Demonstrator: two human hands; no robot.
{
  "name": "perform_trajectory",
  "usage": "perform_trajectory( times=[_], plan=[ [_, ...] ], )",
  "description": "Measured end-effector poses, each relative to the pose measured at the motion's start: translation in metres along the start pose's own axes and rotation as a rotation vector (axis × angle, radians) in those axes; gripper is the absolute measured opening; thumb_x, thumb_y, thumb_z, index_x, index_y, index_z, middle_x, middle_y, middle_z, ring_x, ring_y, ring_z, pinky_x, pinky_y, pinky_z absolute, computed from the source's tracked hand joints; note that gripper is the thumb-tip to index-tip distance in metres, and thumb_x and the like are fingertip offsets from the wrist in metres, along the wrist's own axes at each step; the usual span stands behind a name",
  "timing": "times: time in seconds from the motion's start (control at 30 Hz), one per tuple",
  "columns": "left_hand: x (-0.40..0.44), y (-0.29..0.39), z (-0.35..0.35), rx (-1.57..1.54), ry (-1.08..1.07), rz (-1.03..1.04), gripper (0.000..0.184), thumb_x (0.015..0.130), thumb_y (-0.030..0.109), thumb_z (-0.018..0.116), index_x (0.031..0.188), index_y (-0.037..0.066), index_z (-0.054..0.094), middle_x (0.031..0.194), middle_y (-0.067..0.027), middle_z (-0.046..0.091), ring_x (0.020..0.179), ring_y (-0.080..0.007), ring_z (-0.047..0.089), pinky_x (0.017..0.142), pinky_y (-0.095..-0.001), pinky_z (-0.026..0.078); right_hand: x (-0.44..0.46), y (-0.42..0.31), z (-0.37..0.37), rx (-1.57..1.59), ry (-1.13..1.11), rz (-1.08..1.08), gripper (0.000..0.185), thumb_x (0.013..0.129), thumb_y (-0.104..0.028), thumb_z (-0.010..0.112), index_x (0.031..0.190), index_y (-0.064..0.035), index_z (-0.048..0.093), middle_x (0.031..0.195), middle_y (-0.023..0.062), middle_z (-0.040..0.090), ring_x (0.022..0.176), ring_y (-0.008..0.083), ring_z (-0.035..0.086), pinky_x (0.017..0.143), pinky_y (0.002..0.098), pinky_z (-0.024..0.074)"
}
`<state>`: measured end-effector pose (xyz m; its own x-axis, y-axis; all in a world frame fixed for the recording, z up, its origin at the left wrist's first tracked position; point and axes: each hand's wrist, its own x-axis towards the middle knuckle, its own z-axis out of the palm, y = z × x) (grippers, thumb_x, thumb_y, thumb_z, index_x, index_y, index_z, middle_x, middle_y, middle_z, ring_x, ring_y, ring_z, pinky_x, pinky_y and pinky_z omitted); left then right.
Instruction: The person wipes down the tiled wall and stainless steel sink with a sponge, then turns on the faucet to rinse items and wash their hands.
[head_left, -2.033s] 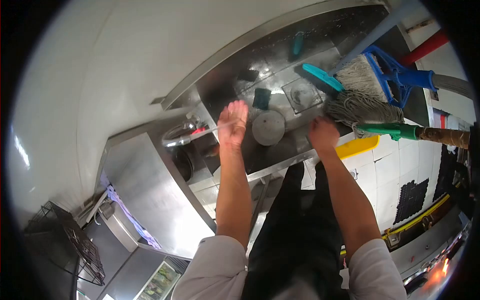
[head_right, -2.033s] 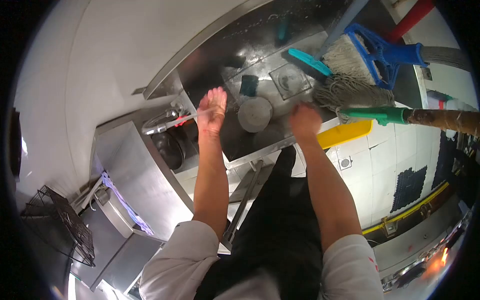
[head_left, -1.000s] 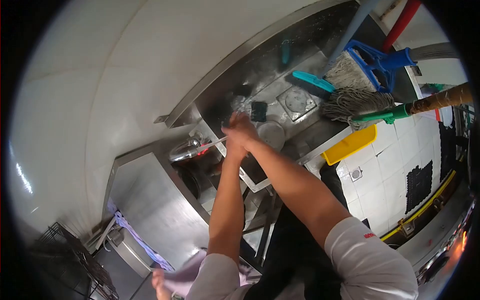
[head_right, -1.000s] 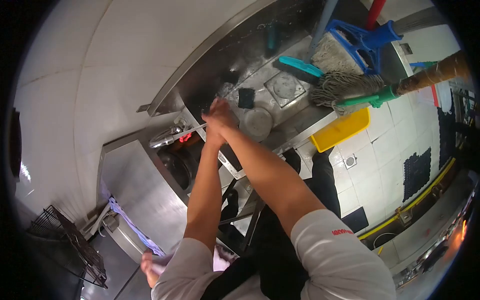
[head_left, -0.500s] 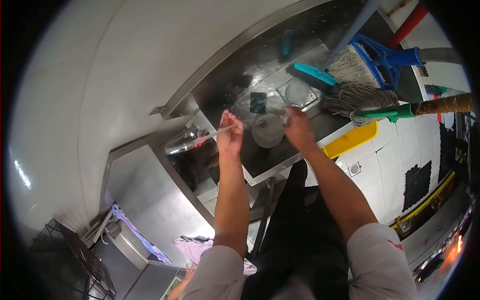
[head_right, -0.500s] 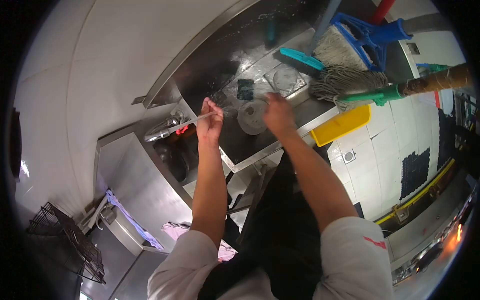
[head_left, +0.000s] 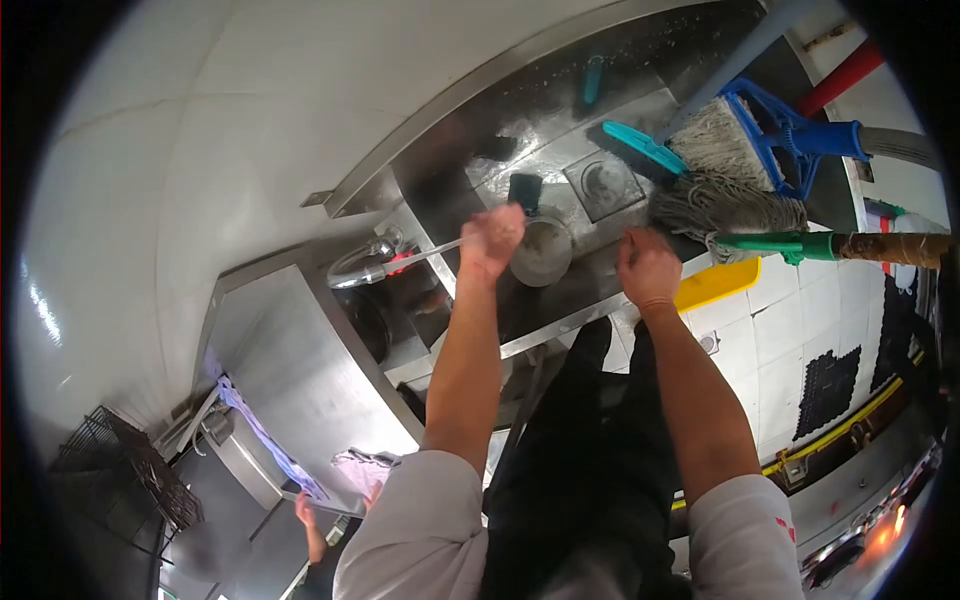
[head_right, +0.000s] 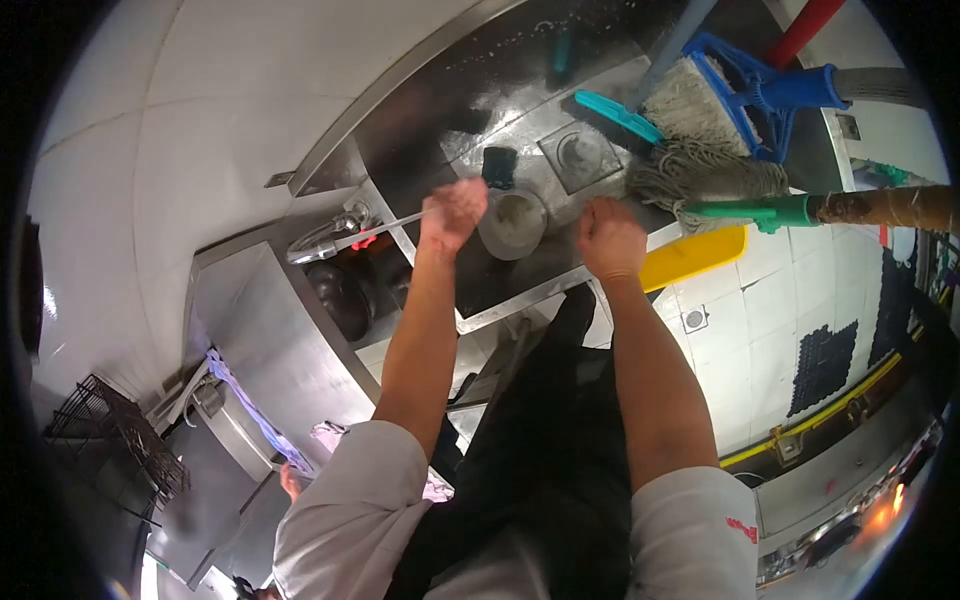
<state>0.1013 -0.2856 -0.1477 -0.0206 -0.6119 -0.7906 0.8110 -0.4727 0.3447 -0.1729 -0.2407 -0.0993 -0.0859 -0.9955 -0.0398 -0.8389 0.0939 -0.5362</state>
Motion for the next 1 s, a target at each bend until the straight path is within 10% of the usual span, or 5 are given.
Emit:
perform_trajectory(
  times=[0.13,0.63,0.87,1.0],
  plan=[
    [-0.005,-0.015,-0.025,1.113,0.129,-0.091,0.034,0.096,0.021,0.043,0.110,-0.004,0.061,0.114,-0.0180,0.065,0.107,-0.0305,0.061,0.092,-0.0409,0.047,-0.001,0.002,0.004,-0.037,0.019,-0.001,0.015,0.086,-0.022,0.056,0.092,-0.0115,0.065,0.090,0.0080,0.067,0.085,0.0299,0.065,0.070,0.0422,0.0533],
    [0.014,-0.015,-0.009,-0.113,0.246,0.278,0.027,0.096,0.008,0.050,0.122,-0.001,0.051,0.120,-0.0149,0.057,0.110,-0.0263,0.058,0.094,-0.0368,0.049,0.002,-0.003,0.003,-0.062,-0.064,0.041,0.012,0.082,-0.022,0.059,0.087,-0.0136,0.066,0.084,0.0062,0.067,0.078,0.0289,0.065,0.067,0.0423,0.0517],
    [-0.088,0.012,0.037,0.267,0.201,0.479,0.057,0.096,0.044,0.053,0.135,0.003,0.044,0.123,-0.0102,0.057,0.109,-0.0227,0.056,0.089,-0.0358,0.048,0.001,0.001,0.005,-0.077,-0.132,0.069,0.014,0.083,-0.025,0.057,0.089,-0.0145,0.065,0.085,0.0095,0.068,0.073,0.0320,0.066,0.064,0.0453,0.0532],
    [-0.113,0.032,0.009,-0.167,0.417,0.616,0.061,0.098,0.060,0.035,0.127,0.008,0.048,0.119,-0.0093,0.055,0.096,-0.0198,0.055,0.087,-0.0347,0.048,0.001,0.000,0.002,-0.089,-0.093,0.040,0.011,0.083,-0.022,0.058,0.086,-0.0136,0.064,0.083,0.0089,0.067,0.074,0.0315,0.066,0.065,0.0447,0.0529]
  ],
)
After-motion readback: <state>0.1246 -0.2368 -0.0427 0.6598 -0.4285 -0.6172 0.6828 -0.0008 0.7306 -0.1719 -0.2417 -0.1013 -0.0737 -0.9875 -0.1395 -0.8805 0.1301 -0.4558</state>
